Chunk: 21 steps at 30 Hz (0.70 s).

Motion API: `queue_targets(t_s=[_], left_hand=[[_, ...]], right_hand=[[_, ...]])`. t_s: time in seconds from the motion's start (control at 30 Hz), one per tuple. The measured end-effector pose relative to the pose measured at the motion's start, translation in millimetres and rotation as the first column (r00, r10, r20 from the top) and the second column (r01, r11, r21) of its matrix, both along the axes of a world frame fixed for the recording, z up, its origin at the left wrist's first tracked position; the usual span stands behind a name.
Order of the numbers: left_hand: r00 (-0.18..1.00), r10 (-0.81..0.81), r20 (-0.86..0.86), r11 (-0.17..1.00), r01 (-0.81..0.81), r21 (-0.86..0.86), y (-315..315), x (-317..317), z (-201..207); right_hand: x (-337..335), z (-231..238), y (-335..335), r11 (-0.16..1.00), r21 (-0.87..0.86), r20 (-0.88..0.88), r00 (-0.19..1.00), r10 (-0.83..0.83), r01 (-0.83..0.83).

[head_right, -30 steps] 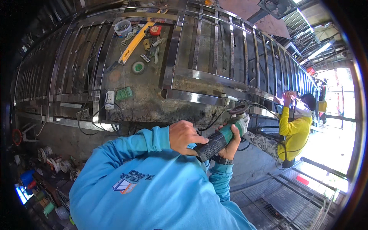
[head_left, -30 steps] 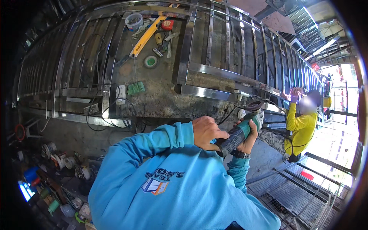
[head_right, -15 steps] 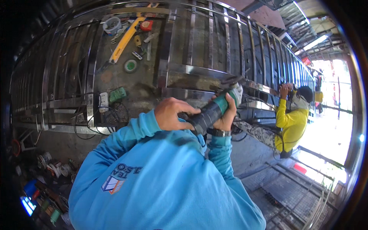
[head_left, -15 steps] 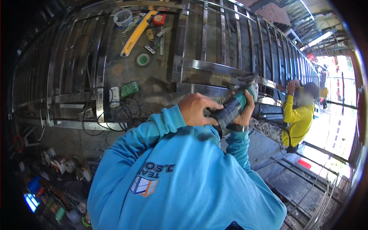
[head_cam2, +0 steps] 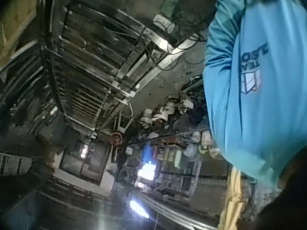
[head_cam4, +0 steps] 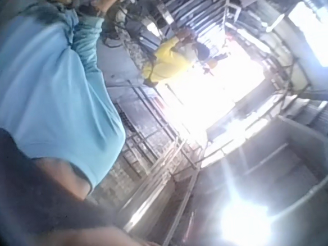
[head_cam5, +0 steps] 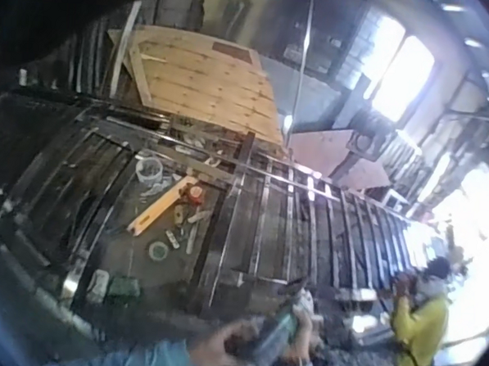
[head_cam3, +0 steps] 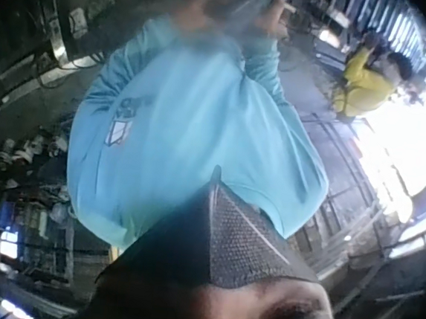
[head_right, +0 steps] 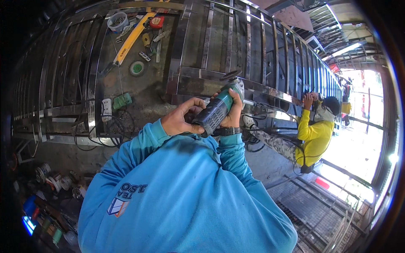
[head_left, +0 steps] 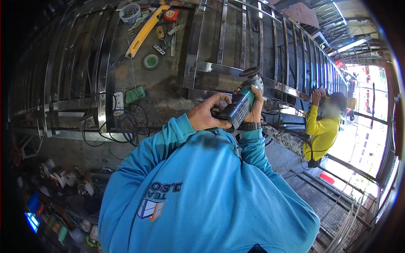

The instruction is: The person places a screwdriver into a bag, grinds a metal frame using an angle grinder, and holds the angle grinder.

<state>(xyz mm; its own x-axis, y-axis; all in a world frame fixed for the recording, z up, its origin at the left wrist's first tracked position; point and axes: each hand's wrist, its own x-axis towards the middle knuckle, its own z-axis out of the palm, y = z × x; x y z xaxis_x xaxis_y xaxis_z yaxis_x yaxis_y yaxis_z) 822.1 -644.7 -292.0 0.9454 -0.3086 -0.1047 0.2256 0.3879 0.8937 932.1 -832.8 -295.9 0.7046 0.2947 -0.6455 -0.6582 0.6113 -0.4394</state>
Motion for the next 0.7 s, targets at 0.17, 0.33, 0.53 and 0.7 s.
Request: queue_targets(t_s=[0.17,0.33,0.53,0.7], left_hand=[[0.995,-0.055,-0.087,0.996,0.061,0.065,-6,2,-2],[0.982,-0.084,-0.167,0.982,0.052,-0.184,-18,-3,-11],[0.983,-0.034,-0.181,0.989,0.007,-0.149,-21,1,-11],[0.982,-0.04,-0.185,0.998,0.029,-0.06,-18,-7,-15]], right_hand=[[3,-20,-12,0.998,0.023,-0.012,0.998,0.063,-0.062],[6,-12,-14,0.981,0.179,-0.06,0.995,0.083,-0.071],[9,-13,-15,0.988,0.151,-0.001,0.999,0.045,-0.044],[4,-11,-10,0.998,0.038,0.118,0.992,0.039,-0.044]])
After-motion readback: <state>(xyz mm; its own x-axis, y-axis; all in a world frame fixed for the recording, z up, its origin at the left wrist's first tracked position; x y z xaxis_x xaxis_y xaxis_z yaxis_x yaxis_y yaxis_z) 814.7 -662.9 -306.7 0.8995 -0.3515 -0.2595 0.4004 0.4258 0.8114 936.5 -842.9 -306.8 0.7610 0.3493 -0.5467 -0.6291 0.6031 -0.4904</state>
